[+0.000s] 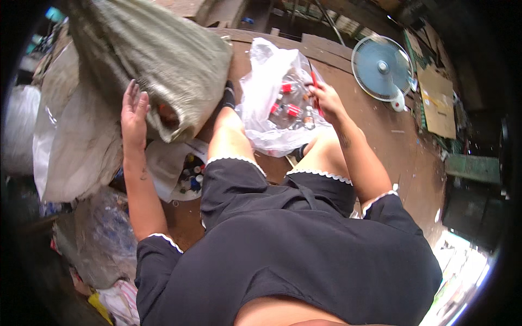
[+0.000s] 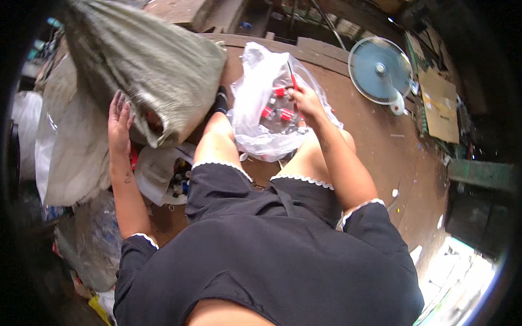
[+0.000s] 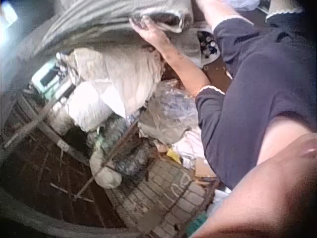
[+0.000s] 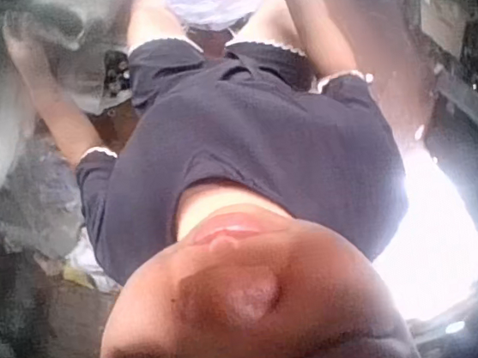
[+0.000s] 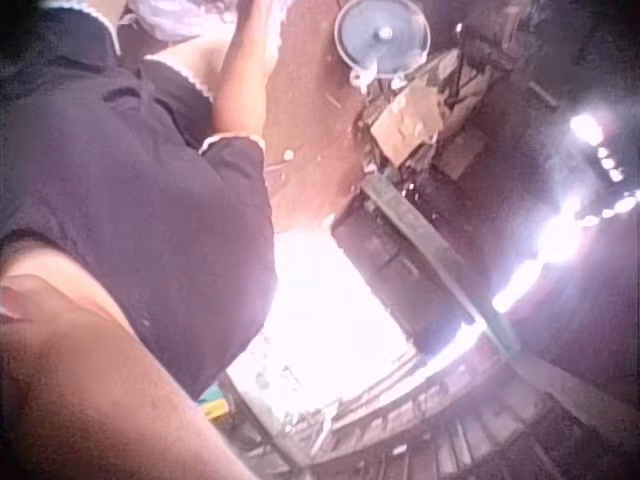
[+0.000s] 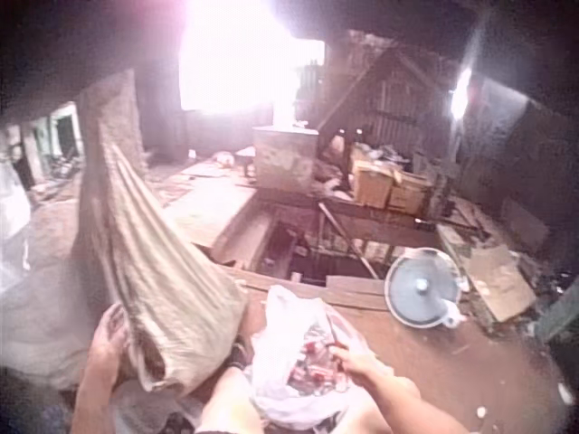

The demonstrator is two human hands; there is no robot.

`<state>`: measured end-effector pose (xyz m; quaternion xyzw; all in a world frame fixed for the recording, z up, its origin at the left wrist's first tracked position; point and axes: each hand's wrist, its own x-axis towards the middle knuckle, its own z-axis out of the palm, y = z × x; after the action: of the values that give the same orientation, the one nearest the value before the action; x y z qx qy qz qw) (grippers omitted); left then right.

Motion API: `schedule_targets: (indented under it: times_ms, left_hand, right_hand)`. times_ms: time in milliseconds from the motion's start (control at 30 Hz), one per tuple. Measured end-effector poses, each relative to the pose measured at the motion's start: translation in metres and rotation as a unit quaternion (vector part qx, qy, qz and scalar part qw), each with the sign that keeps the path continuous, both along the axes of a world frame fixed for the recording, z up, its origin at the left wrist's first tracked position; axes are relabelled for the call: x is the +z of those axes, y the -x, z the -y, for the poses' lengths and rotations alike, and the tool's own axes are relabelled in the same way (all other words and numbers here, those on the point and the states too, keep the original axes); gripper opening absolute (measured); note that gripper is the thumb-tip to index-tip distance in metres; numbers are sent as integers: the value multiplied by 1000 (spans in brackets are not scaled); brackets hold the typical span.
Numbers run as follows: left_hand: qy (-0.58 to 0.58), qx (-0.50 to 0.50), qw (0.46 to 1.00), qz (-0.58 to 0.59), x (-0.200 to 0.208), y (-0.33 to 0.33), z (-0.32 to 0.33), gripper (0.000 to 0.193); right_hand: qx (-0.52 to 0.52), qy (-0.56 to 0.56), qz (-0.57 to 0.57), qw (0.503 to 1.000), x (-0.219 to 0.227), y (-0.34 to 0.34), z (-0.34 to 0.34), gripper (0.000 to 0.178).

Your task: The person sits and removes paper labels from plastic bottles using a red-handled tool. They pick bottles from a plastic bag, scrape or peel off labels, and place the bottles into a large sack. The process repeats with multiple bottles of different sizes and brands.

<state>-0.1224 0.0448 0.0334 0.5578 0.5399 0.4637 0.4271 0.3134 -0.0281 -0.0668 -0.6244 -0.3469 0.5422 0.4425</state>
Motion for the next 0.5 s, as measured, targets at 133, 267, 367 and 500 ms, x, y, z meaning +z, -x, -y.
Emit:
schedule_targets:
  times_ms: [133,267,367,500]
  left_hand:
    - [-8,-50,990,133,-26,-101,-17,48]
    - [68,-15,963,260,-80,-188,-31,41]
    - [131,44,944,298,-147,-231,-29,41]
    - [191,56,943,266,-201,-247,-29,44]
  right_hand:
    - [-46,55,161,984,-49,-50,-45,23]
    - [46,132,369,919,-135,-85,-79,28]
    - [64,239,388,888,-186,-78,-83,28]
    - [65,276,345,894,-271,-52,-73,36]
